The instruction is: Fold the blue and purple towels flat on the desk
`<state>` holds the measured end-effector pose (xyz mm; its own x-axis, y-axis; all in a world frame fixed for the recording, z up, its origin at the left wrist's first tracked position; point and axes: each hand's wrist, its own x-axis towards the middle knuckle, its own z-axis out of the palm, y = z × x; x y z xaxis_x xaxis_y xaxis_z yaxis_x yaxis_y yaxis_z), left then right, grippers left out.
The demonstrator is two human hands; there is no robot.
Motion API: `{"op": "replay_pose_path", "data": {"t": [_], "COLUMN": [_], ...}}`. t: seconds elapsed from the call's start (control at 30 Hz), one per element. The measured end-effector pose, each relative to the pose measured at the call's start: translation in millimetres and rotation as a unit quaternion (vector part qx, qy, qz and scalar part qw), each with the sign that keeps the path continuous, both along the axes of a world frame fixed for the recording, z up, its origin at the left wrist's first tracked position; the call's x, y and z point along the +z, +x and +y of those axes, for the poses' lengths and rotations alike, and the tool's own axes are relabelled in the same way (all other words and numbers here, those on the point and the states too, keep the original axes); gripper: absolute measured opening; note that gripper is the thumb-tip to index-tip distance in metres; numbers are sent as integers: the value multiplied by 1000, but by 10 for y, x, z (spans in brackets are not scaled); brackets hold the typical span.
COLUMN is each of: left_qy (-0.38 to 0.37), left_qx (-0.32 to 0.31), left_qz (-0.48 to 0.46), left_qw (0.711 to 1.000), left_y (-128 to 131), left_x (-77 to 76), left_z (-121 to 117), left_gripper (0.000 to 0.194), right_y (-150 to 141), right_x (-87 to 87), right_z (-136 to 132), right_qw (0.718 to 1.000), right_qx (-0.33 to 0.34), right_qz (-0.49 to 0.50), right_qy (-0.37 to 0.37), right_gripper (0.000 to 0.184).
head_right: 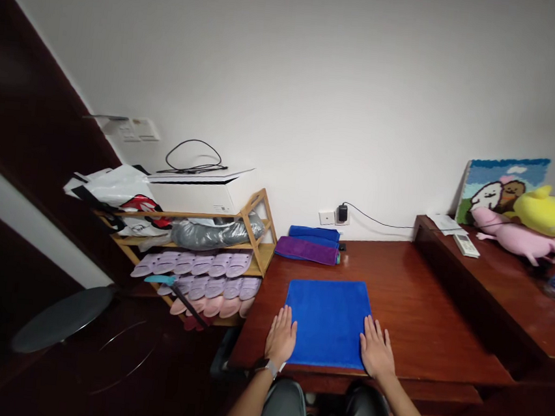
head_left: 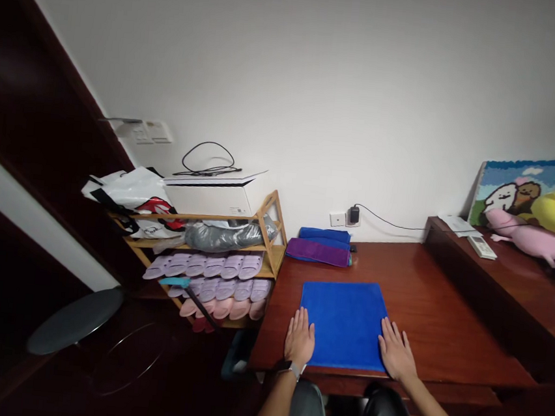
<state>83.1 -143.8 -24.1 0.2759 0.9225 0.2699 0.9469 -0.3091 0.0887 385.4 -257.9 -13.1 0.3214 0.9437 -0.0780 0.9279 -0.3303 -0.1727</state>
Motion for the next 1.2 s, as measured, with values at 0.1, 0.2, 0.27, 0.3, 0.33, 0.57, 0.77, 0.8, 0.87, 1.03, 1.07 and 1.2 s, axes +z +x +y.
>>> {"op": "replay_pose_path", "data": {"t": [0.1,0.2,0.27,0.3,0.33,0.57,0.77,0.8,0.87,1.03,1.07,1.2], "left_qy": [1,4,14,23,35,14,-81,-81,-81,-78,-72,-61], "left_qx": [-4,-8,-17,-25,-36,-234,-239,-225,-174,-38,-35,-31], "left_qz": [5,10,15,15,14,-23,-16,-13,3,43,41,32], "left_qw": [1000,1000,1000,999,999,972,967,971,981,995,996,997], "left_y": [-24,-69,-80,-58,-4,1339,1637,1465,999,-116,-227,-304], "left_x": [3,35,83,116,155,328,176,166,171,209,204,171], "left_z": [8,8,-3,-17,-40,-489,-611,-561,-427,-156,-141,-170], "left_gripper": [59,58,57,57,56,57,59,60,59,59,59,60], "right_y": [-20,-21,-21,-23,-25,-8,8,5,-3,-23,-26,-29], "right_x": [-9,27,55,67,79,106,65,65,70,77,76,105], "right_z": [-58,-57,-47,-43,-41,-44,-54,-53,-52,-49,-49,-48], "right_qw": [1000,1000,1000,1000,1000,999,998,999,999,1000,1000,1000], "right_qx": [2,5,8,9,9,10,18,14,7,4,3,-1], "right_qz": [-2,9,12,13,14,35,38,38,36,24,21,11], "right_qy": [9,22,24,24,24,29,36,35,31,12,9,-12], "right_gripper": [70,69,69,69,69,68,67,68,69,70,70,69]}}
